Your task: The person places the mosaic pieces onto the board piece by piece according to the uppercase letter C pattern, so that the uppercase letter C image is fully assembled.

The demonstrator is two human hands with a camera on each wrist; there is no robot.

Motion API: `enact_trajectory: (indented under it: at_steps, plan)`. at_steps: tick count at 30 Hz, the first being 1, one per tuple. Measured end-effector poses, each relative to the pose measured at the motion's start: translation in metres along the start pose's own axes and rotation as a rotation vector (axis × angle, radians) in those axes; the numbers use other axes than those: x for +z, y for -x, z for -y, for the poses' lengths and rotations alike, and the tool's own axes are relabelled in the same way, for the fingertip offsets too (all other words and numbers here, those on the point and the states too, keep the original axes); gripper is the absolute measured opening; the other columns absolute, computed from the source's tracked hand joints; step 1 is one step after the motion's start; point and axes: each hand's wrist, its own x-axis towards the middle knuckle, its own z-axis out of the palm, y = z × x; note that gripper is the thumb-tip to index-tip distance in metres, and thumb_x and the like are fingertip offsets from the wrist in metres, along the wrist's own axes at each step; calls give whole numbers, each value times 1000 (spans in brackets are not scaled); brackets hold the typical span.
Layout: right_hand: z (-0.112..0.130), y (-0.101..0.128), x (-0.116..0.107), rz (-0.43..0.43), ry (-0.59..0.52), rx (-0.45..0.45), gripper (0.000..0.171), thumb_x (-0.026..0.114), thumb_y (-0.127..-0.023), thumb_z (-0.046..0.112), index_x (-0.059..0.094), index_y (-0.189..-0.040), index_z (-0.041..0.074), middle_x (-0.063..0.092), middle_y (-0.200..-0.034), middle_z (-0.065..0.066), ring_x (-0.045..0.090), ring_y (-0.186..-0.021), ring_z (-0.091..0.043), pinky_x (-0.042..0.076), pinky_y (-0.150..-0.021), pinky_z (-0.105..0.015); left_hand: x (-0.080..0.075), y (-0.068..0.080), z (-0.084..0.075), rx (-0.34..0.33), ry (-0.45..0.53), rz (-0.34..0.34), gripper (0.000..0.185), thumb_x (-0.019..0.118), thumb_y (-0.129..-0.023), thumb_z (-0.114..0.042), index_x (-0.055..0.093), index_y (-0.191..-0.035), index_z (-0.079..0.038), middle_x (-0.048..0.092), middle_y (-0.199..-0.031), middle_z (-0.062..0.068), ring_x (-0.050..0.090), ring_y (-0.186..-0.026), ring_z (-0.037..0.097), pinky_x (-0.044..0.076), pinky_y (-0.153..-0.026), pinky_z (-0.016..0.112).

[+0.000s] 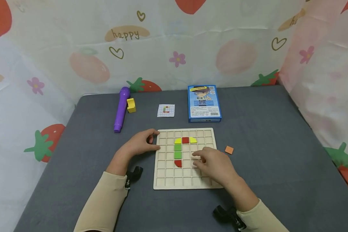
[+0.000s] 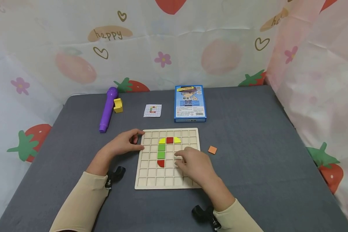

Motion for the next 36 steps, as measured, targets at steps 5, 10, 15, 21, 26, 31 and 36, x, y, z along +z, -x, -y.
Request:
enact_trajectory:
  at_steps: [5,10,15,21,26,31,36]
  plan:
    - [-29,5,-15,-87,-47,135,28,78,-93,21,77,-119,10,53,-80,3,46,-64,-14,37,-54,-33,0,-2,1,-3,-9,1,57,83,-88,-29,60,-137,-10,51,-85,4,46,-73,19,36,-69,35]
    - [-56,13,-27,-157,-19,244,30,74,-94,15,74,-122,5,60,-94,-6,54,-75,-21,45,-62,-38,0,-2,1,4,-17,0,56,83,-88,-29,60,-136,-10,51,-85,4,46,-73,19,36,-69,35]
    - [-74,19,-38,-140,7,341,33,70,-92,12,72,-124,1,62,-111,-17,62,-90,-32,51,-72,-49,1,-3,1,9,-13,-1,56,83,-88,-29,60,-135,-10,51,-85,4,46,-73,19,36,-69,35]
    - [-83,22,-42,-86,-8,350,34,73,-91,14,73,-123,1,60,-118,-20,62,-100,-37,50,-81,-55,1,-2,1,9,-1,-3,56,83,-88,-28,60,-136,-10,51,-86,4,46,-73,19,36,-69,35]
    - [-85,23,-41,-88,16,329,33,77,-88,14,74,-118,1,60,-112,-17,61,-93,-33,50,-77,-52,1,-2,1,8,-1,0,56,83,-88,-28,60,-136,-10,51,-86,4,46,-73,19,36,-69,35]
    - [-82,23,-41,-125,-28,341,33,73,-89,16,74,-120,2,66,-116,-19,63,-93,-34,51,-75,-51,1,-1,1,1,-5,2,55,83,-88,-27,60,-135,-10,51,-86,4,46,-73,19,36,-68,35]
    - [-67,21,-37,-140,-223,311,32,70,-91,15,73,-121,6,65,-103,-11,53,-68,-23,44,-57,-38,0,-1,2,7,-8,2,55,83,-88,-28,60,-134,-9,51,-85,4,46,-74,19,36,-69,35]
